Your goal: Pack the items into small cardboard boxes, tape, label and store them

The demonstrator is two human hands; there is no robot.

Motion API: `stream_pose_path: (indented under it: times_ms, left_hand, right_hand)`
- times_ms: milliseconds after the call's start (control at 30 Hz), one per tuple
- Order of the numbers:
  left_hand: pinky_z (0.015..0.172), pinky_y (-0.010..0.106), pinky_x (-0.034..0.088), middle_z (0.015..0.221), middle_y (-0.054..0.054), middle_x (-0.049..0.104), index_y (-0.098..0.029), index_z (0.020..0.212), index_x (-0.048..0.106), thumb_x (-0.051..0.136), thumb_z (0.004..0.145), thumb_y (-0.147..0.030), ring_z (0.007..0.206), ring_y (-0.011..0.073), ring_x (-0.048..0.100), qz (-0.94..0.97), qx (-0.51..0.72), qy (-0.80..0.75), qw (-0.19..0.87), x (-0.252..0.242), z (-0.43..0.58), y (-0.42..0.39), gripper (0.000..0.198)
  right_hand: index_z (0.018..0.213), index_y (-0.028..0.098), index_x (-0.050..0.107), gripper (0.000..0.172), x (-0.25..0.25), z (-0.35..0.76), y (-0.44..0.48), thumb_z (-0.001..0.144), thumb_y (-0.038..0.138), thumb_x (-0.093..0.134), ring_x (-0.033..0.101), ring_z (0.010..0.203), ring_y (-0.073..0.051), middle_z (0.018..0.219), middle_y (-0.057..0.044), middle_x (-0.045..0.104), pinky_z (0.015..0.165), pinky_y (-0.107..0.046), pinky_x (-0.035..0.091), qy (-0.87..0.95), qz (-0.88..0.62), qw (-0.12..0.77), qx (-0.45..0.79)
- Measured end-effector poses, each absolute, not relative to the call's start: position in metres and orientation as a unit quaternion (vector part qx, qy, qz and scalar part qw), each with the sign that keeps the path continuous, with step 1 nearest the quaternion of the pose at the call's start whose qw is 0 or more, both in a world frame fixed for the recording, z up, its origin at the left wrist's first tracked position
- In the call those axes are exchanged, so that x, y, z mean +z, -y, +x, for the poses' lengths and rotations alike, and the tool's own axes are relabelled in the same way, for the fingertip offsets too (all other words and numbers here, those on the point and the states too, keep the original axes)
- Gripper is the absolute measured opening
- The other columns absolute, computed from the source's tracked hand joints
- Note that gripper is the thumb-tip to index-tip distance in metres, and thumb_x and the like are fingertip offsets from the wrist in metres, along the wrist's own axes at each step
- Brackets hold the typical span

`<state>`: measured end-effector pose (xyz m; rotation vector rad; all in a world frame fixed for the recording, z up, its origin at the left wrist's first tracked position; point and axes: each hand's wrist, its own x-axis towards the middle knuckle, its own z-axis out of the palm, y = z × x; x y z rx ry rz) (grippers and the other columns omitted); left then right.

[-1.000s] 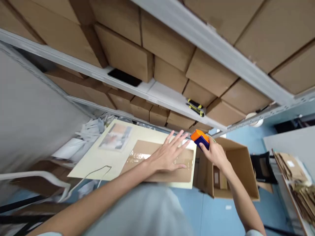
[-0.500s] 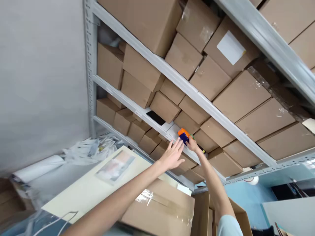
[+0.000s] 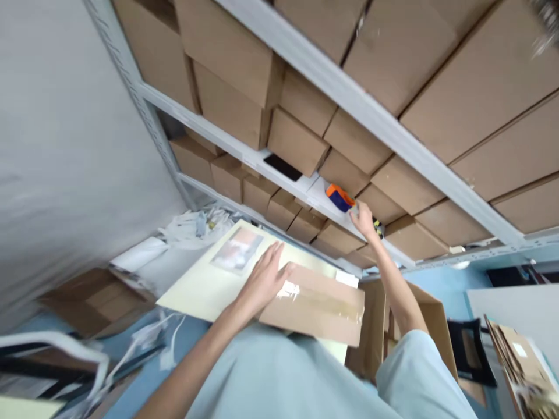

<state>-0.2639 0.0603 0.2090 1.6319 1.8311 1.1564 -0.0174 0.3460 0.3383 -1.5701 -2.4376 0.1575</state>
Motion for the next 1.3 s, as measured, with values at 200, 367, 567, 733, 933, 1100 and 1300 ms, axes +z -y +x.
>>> stream_pose_path:
  times_ms: [200,367,567,733,933,1100,1300]
  left_hand:
    - [0.129,0.059,0.041,0.169,0.024,0.049,-0.014,0.166,0.044,0.054,0.102,-0.070,0.156,0.0398,0.050,0.493,0.385,-0.680,0.383,0.182,-0.257,-0.021,0.086]
    - [0.132,0.058,0.038,0.172,0.023,0.045,-0.018,0.170,0.039,0.061,0.099,-0.070,0.158,0.0376,0.048,0.445,0.407,-0.642,0.473,0.170,-0.243,-0.019,0.091]
    - [0.136,0.056,0.031,0.178,0.021,0.036,-0.022,0.173,0.032,0.075,0.092,-0.067,0.165,0.0374,0.036,0.432,0.396,-0.645,0.491,0.163,-0.238,-0.029,0.102]
    - [0.137,0.055,0.028,0.179,0.019,0.034,-0.022,0.175,0.027,0.080,0.089,-0.066,0.165,0.0374,0.036,0.434,0.367,-0.668,0.481,0.172,-0.228,-0.033,0.110]
    - [0.138,0.054,0.024,0.181,0.022,0.027,-0.022,0.178,0.011,0.081,0.088,-0.069,0.168,0.0372,0.030,0.460,0.372,-0.650,0.478,0.174,-0.222,-0.031,0.123]
    - [0.138,0.054,0.019,0.183,0.022,0.020,-0.020,0.178,0.011,0.078,0.088,-0.074,0.170,0.0379,0.022,0.478,0.374,-0.636,0.478,0.165,-0.224,-0.028,0.125]
    - [0.139,0.053,0.019,0.183,0.018,0.023,-0.023,0.177,0.015,0.077,0.089,-0.074,0.170,0.0362,0.023,0.492,0.375,-0.628,0.472,0.155,-0.227,-0.029,0.120]
  right_hand:
    - [0.157,0.021,0.055,0.062,0.317,0.110,-0.190,0.110,0.060,0.046,0.053,0.152,-0.032,0.164,-0.018,0.056,0.125,-0.056,0.045,0.774,-0.566,0.241,0.150]
    - [0.167,0.026,0.046,0.075,0.273,0.129,-0.088,0.107,0.070,0.047,0.041,0.163,-0.028,0.174,-0.013,0.045,0.136,-0.054,0.031,0.657,-0.653,0.272,0.260]
    - [0.179,0.032,0.010,0.087,0.224,0.118,-0.071,0.108,0.078,0.031,0.015,0.173,-0.021,0.187,-0.003,0.009,0.141,-0.048,0.019,0.580,-0.656,0.307,0.374]
    - [0.179,0.033,0.001,0.084,0.209,0.128,-0.073,0.110,0.076,0.020,0.014,0.173,-0.019,0.187,-0.002,0.008,0.139,-0.049,0.023,0.530,-0.639,0.332,0.448]
    - [0.178,0.037,0.000,0.091,0.199,0.130,-0.074,0.106,0.079,0.037,0.023,0.171,-0.024,0.187,-0.007,0.015,0.134,-0.056,0.033,0.527,-0.625,0.327,0.474]
    - [0.178,0.035,-0.003,0.102,0.194,0.133,-0.075,0.102,0.080,0.049,0.029,0.169,-0.027,0.185,-0.012,0.020,0.134,-0.057,0.032,0.579,-0.648,0.283,0.406]
    - [0.179,0.033,0.001,0.094,0.190,0.132,-0.076,0.106,0.078,0.040,0.041,0.163,-0.028,0.181,-0.014,0.029,0.132,-0.056,0.038,0.602,-0.660,0.259,0.366]
